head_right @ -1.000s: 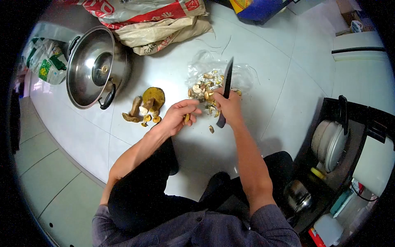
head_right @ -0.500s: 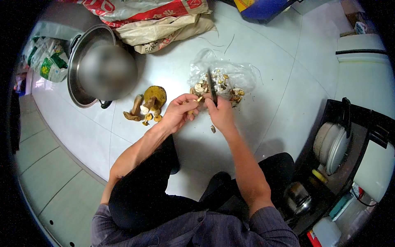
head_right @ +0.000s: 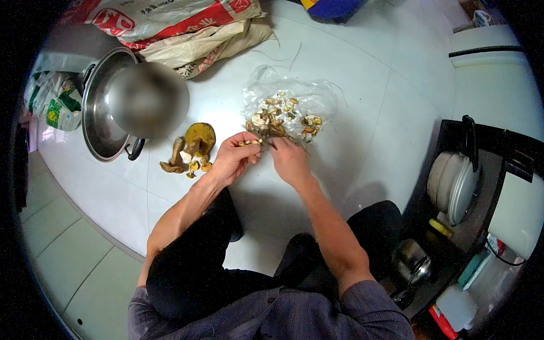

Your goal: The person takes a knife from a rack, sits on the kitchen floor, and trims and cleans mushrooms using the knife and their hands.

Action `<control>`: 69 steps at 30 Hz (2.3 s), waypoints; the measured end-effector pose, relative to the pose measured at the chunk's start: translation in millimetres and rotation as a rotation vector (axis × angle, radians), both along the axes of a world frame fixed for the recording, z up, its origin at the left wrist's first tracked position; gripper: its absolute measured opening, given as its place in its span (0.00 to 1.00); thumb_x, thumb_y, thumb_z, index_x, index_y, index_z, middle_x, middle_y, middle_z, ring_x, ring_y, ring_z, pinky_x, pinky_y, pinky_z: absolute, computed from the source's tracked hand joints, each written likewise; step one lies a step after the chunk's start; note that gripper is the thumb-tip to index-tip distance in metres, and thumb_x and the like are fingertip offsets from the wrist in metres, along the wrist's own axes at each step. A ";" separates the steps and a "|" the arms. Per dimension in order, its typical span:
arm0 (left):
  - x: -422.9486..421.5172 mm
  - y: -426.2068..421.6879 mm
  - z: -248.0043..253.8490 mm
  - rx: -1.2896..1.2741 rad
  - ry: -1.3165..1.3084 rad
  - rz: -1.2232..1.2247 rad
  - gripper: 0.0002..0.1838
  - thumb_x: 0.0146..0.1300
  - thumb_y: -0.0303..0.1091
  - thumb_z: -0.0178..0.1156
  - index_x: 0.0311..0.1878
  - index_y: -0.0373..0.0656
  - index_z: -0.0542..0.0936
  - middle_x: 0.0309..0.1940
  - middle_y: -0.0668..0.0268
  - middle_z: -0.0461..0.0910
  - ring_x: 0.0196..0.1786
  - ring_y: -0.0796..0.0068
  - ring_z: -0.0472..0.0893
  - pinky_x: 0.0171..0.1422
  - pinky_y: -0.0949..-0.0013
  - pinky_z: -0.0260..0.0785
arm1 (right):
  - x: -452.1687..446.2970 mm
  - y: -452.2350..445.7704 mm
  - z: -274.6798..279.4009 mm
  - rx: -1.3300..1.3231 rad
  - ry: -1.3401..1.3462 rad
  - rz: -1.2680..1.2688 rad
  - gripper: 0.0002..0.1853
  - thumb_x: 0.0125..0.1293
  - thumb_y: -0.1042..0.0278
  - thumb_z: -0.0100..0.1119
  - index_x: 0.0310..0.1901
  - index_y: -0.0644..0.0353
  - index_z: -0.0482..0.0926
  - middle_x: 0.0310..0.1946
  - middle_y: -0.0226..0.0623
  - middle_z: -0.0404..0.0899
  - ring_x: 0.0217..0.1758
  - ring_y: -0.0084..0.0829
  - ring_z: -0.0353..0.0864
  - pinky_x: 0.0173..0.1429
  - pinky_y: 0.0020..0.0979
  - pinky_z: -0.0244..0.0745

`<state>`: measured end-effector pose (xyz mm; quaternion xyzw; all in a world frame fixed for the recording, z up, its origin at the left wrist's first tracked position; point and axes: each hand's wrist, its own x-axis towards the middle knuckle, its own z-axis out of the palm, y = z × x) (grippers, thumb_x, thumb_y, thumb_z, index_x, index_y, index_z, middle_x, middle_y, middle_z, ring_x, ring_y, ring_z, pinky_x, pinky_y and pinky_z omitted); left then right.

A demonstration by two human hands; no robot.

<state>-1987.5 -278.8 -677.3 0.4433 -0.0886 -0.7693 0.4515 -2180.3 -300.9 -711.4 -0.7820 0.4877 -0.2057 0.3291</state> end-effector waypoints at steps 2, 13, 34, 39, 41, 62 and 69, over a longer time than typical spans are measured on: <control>2.2 -0.9 -0.8 -0.018 0.079 -0.006 0.09 0.63 0.19 0.65 0.46 0.36 0.81 0.34 0.62 0.83 0.30 0.77 0.80 0.34 0.77 0.73 | -23.7 6.6 -38.6 0.341 0.131 -0.208 0.10 0.69 0.67 0.57 0.45 0.63 0.79 0.35 0.49 0.84 0.40 0.54 0.83 0.45 0.51 0.76; 17.1 10.3 -8.3 0.018 0.370 0.104 0.08 0.68 0.24 0.58 0.48 0.37 0.82 0.41 0.58 0.84 0.39 0.69 0.81 0.39 0.69 0.73 | -13.3 -47.7 -31.9 0.224 0.141 -0.264 0.14 0.69 0.61 0.58 0.39 0.65 0.81 0.33 0.54 0.82 0.38 0.57 0.81 0.43 0.49 0.74; 23.2 16.1 -8.9 0.090 0.250 0.148 0.05 0.67 0.22 0.59 0.44 0.37 0.80 0.33 0.61 0.82 0.32 0.70 0.80 0.36 0.71 0.73 | 16.0 -55.7 -7.0 0.275 0.121 0.002 0.09 0.66 0.69 0.60 0.43 0.63 0.84 0.34 0.45 0.84 0.37 0.47 0.83 0.44 0.44 0.76; 25.3 23.6 -15.1 0.090 0.178 0.088 0.04 0.66 0.22 0.59 0.42 0.37 0.81 0.27 0.62 0.81 0.29 0.70 0.78 0.31 0.71 0.68 | 11.3 -93.2 -47.9 -0.035 0.282 0.030 0.11 0.66 0.67 0.59 0.46 0.60 0.84 0.41 0.45 0.82 0.44 0.52 0.83 0.49 0.49 0.78; 28.7 26.8 -17.5 0.097 0.124 0.027 0.05 0.66 0.23 0.59 0.44 0.37 0.81 0.24 0.63 0.80 0.27 0.70 0.77 0.30 0.71 0.67 | 23.9 -99.8 -48.5 -0.015 0.289 0.119 0.11 0.65 0.68 0.58 0.46 0.59 0.84 0.43 0.46 0.80 0.45 0.51 0.83 0.49 0.49 0.78; -3.6 -4.6 -18.6 0.138 -0.153 -0.145 0.11 0.67 0.28 0.65 0.51 0.38 0.82 0.36 0.66 0.83 0.33 0.77 0.81 0.35 0.74 0.73 | 6.5 -68.2 25.0 0.848 -0.267 -0.358 0.08 0.58 0.67 0.65 0.29 0.63 0.81 0.17 0.32 0.74 0.20 0.26 0.74 0.27 0.30 0.67; -13.4 -7.0 -22.3 0.090 -0.067 -0.069 0.14 0.66 0.27 0.66 0.53 0.38 0.83 0.39 0.66 0.85 0.35 0.79 0.81 0.36 0.75 0.72 | 6.9 -43.0 25.0 0.987 -0.525 -0.319 0.06 0.66 0.70 0.66 0.35 0.59 0.79 0.24 0.25 0.75 0.24 0.17 0.71 0.27 0.23 0.65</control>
